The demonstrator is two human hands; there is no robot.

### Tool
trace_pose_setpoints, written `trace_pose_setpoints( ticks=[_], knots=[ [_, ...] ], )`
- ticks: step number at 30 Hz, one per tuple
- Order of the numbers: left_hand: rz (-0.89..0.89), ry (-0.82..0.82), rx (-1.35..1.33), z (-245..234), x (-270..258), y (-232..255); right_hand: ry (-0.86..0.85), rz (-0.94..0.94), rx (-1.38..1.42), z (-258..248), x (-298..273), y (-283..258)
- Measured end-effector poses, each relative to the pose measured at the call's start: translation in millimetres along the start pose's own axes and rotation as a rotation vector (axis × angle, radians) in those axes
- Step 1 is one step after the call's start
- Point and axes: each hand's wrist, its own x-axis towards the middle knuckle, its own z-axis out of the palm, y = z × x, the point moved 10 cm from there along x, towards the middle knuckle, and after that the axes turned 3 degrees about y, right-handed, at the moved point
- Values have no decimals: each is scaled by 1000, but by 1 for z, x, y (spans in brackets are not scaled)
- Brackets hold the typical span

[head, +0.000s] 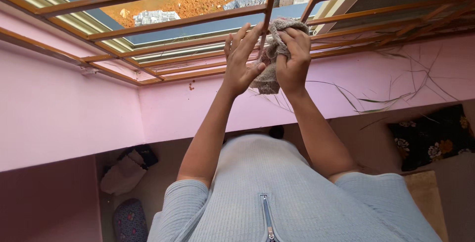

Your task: The person wipes the bars of a window grille and the surrounding window frame with a cloth.

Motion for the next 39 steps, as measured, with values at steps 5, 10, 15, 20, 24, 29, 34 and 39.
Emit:
trace_pose_setpoints(
  ticks=[5,10,15,20,24,29,34,39],
  knots=[
    [-258,337,-507,18,-72,-33,10,-261,-37,6,-15,-55],
    [-802,200,-1192,111,-112,-102,-163,-253,-285,81,-15,-55],
    [-833,110,-1183,107,-137,-145,-184,-278,-435,115,-21,-61],
    [-801,50,-1029,93,-151,-182,-291,-338,-359,148,-33,-89],
    [-825,93,-871,41,-139,-171,-368,-385,-267,172,-41,-115],
    [-907,310,-829,-27,-146,-169,-467,-476,-210,203,-53,-147],
    [-928,694,-989,-73,-186,-202,-545,-523,-223,252,-61,-165],
    [-904,847,-907,-109,-215,-203,-517,-592,-158,291,-74,-189]
  ],
)
